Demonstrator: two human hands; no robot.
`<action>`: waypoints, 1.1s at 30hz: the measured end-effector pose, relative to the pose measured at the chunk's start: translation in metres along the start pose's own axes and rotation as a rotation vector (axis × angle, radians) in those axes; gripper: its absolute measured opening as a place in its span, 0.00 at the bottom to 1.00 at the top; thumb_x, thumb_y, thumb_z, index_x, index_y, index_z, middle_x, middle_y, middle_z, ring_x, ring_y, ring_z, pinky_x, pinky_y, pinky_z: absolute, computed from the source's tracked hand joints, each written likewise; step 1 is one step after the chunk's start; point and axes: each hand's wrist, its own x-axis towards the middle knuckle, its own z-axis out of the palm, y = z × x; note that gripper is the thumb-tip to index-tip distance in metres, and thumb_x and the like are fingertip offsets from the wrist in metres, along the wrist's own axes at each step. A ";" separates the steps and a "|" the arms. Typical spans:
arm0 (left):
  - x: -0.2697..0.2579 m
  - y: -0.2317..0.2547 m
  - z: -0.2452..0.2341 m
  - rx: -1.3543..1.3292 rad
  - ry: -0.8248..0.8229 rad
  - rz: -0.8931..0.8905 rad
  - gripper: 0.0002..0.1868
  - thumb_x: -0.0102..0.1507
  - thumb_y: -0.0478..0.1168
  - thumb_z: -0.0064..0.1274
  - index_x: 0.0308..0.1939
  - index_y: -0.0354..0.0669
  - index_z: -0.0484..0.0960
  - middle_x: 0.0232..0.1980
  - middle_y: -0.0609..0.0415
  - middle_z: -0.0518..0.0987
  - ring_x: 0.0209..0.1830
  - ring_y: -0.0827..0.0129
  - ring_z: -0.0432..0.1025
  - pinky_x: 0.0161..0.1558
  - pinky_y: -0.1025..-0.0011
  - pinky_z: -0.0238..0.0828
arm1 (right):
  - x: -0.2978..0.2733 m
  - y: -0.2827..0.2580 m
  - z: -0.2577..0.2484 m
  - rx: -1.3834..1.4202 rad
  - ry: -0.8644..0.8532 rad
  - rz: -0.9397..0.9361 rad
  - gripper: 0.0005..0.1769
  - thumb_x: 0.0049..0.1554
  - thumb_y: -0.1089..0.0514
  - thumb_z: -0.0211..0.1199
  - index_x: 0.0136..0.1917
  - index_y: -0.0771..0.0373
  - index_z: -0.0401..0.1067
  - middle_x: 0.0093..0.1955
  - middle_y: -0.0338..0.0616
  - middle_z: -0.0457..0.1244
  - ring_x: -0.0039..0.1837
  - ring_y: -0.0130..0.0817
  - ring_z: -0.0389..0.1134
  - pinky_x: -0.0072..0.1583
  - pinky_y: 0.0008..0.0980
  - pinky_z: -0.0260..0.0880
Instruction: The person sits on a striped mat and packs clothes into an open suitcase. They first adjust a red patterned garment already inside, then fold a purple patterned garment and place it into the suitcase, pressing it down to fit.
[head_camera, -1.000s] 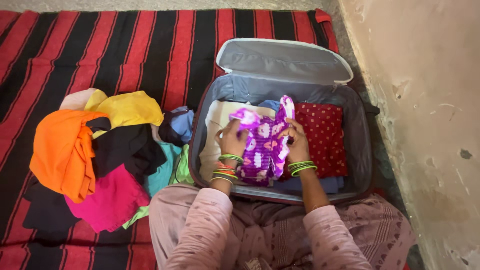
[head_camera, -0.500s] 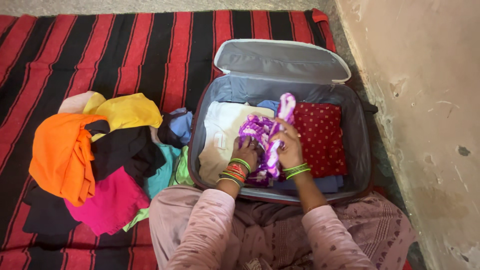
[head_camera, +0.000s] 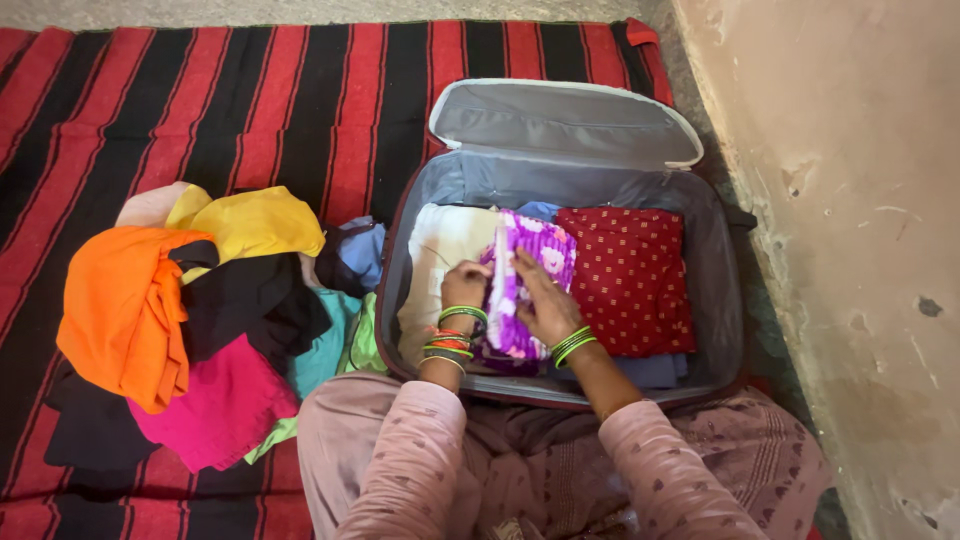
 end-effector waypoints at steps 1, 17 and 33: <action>0.001 0.000 -0.001 0.012 0.138 -0.074 0.13 0.62 0.44 0.54 0.43 0.44 0.90 0.45 0.42 0.87 0.49 0.49 0.82 0.54 0.63 0.77 | -0.002 0.001 0.004 -0.034 -0.011 -0.072 0.44 0.52 0.65 0.65 0.78 0.50 0.54 0.86 0.41 0.45 0.65 0.44 0.68 0.65 0.43 0.70; 0.002 0.009 -0.011 -0.508 -0.196 -0.519 0.36 0.67 0.65 0.45 0.52 0.31 0.84 0.48 0.45 0.84 0.46 0.61 0.75 0.51 0.63 0.70 | 0.001 0.027 0.050 -0.564 0.125 -0.537 0.18 0.55 0.59 0.55 0.59 0.54 0.73 0.79 0.44 0.55 0.78 0.46 0.56 0.75 0.54 0.57; -0.028 0.088 -0.050 0.257 -0.070 -0.246 0.18 0.59 0.56 0.59 0.48 0.54 0.87 0.47 0.48 0.85 0.47 0.48 0.79 0.48 0.53 0.76 | -0.003 0.027 0.050 -0.393 -0.031 -0.395 0.09 0.57 0.53 0.65 0.47 0.59 0.74 0.49 0.44 0.68 0.55 0.40 0.71 0.65 0.44 0.68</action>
